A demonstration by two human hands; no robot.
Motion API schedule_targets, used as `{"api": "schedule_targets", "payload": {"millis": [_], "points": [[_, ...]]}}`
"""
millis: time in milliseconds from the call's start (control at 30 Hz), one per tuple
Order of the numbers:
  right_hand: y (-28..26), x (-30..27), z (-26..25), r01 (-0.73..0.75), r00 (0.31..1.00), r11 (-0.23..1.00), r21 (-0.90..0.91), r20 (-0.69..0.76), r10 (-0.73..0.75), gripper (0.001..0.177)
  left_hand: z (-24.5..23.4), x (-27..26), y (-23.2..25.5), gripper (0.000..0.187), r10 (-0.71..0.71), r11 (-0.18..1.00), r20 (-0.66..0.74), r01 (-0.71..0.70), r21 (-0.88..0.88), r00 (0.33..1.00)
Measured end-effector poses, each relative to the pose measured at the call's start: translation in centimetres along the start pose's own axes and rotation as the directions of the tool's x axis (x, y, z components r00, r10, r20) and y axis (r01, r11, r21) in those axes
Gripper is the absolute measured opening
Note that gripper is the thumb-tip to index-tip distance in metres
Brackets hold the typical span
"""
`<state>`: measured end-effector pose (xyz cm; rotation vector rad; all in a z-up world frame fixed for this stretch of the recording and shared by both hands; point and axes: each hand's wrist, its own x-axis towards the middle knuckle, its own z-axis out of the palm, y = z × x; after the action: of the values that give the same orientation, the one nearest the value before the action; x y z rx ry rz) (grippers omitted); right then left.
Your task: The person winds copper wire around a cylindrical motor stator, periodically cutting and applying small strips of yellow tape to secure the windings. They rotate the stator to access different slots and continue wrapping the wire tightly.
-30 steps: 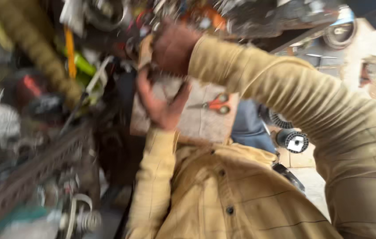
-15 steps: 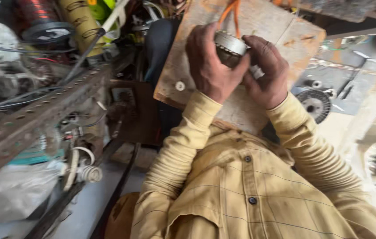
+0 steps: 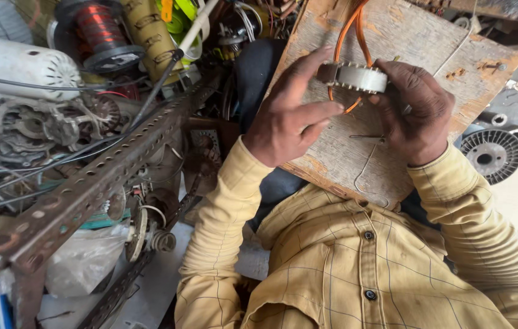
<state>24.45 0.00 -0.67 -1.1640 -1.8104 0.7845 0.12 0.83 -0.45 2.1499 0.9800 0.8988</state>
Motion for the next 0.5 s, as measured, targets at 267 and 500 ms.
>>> {"api": "schedule_targets", "payload": {"millis": [267, 500], "points": [[-0.9, 1.2, 0.7, -0.170, 0.983, 0.927, 0.336, -0.010, 0.184, 0.035, -0.6, 0.2, -1.2, 0.015, -0.010, 0.999, 0.051, 0.008, 0.039, 0.999], [0.2, 0.3, 0.6, 0.155, 0.981, 0.988, 0.016, 0.117, -0.156, 0.019, -0.2, -0.3, -1.4, 0.012, -0.013, 0.995, 0.059, 0.007, 0.098, 0.998]]}}
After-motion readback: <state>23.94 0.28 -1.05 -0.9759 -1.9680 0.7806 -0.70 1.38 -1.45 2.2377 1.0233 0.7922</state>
